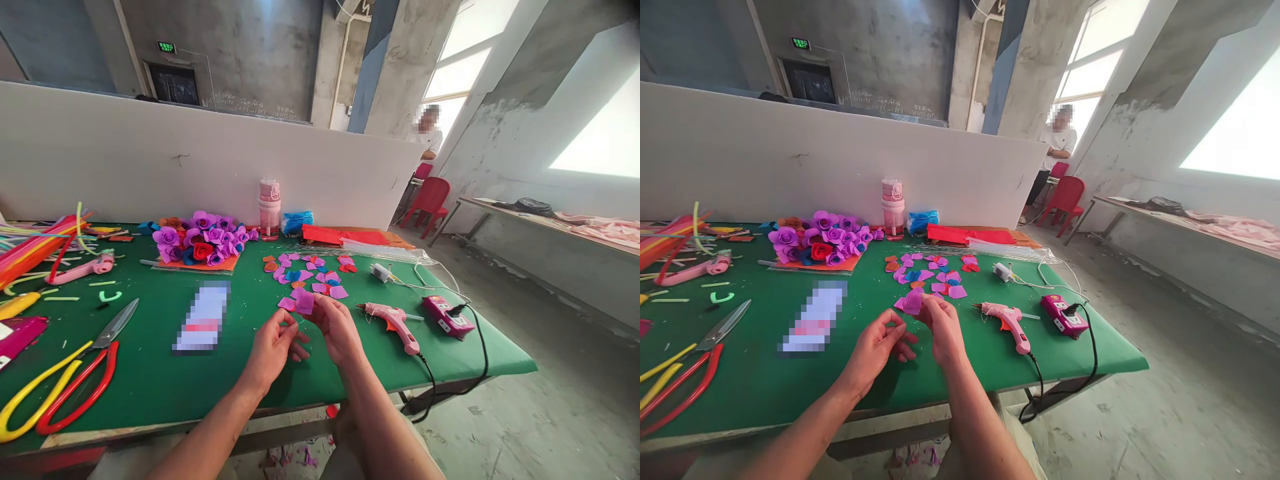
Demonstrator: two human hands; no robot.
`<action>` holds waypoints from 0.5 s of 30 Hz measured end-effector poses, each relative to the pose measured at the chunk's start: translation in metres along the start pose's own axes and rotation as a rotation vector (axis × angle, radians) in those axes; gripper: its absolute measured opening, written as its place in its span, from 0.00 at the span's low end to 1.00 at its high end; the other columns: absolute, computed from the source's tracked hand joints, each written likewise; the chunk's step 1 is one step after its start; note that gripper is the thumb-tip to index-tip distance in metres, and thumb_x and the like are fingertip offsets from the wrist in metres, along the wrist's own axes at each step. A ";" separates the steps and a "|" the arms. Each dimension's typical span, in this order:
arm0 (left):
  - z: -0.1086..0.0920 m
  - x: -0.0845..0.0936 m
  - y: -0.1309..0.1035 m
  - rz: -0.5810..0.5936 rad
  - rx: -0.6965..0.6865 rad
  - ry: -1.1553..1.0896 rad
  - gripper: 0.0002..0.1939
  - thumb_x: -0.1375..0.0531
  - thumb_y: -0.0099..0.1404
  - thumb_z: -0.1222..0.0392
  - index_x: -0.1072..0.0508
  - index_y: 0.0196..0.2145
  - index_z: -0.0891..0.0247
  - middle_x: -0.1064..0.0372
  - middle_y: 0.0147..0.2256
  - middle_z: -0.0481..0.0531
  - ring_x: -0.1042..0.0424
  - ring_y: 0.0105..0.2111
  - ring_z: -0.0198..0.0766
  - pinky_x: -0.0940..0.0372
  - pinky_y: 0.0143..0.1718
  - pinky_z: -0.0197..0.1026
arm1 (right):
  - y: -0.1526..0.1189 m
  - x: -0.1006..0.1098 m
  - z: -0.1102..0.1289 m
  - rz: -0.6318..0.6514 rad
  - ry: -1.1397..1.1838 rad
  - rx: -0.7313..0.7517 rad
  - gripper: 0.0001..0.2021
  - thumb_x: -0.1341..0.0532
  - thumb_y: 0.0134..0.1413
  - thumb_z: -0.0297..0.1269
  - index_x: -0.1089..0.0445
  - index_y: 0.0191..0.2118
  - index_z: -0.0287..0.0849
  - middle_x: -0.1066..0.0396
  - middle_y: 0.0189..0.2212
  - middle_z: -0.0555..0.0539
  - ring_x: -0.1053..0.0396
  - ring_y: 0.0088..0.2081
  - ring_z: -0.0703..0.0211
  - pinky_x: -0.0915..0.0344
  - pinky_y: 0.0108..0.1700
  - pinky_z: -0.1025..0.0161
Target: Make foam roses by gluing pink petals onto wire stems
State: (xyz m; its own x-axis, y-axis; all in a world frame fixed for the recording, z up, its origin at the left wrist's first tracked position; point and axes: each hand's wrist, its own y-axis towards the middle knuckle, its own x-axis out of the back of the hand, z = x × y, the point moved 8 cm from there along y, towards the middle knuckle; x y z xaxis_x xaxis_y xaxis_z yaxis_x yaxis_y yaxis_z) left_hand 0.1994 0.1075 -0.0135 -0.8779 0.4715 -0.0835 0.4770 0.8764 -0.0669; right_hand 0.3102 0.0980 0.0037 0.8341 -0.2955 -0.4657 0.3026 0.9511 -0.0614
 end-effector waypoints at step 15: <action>0.001 -0.004 -0.001 0.022 0.028 -0.048 0.14 0.44 0.59 0.48 0.42 0.28 0.61 0.30 0.24 0.46 0.28 0.19 0.35 0.39 0.20 0.34 | -0.002 -0.002 0.000 0.023 -0.056 -0.008 0.10 0.33 0.41 0.42 0.26 0.26 0.40 0.28 0.24 0.51 0.33 0.28 0.63 0.37 0.35 0.65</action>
State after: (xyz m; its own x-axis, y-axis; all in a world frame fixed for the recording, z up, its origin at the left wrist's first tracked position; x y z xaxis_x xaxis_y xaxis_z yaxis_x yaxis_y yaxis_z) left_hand 0.2028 0.1043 -0.0144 -0.8645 0.4848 -0.1325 0.4978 0.8624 -0.0923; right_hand 0.3080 0.0968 0.0043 0.8651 -0.2782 -0.4173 0.2801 0.9582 -0.0582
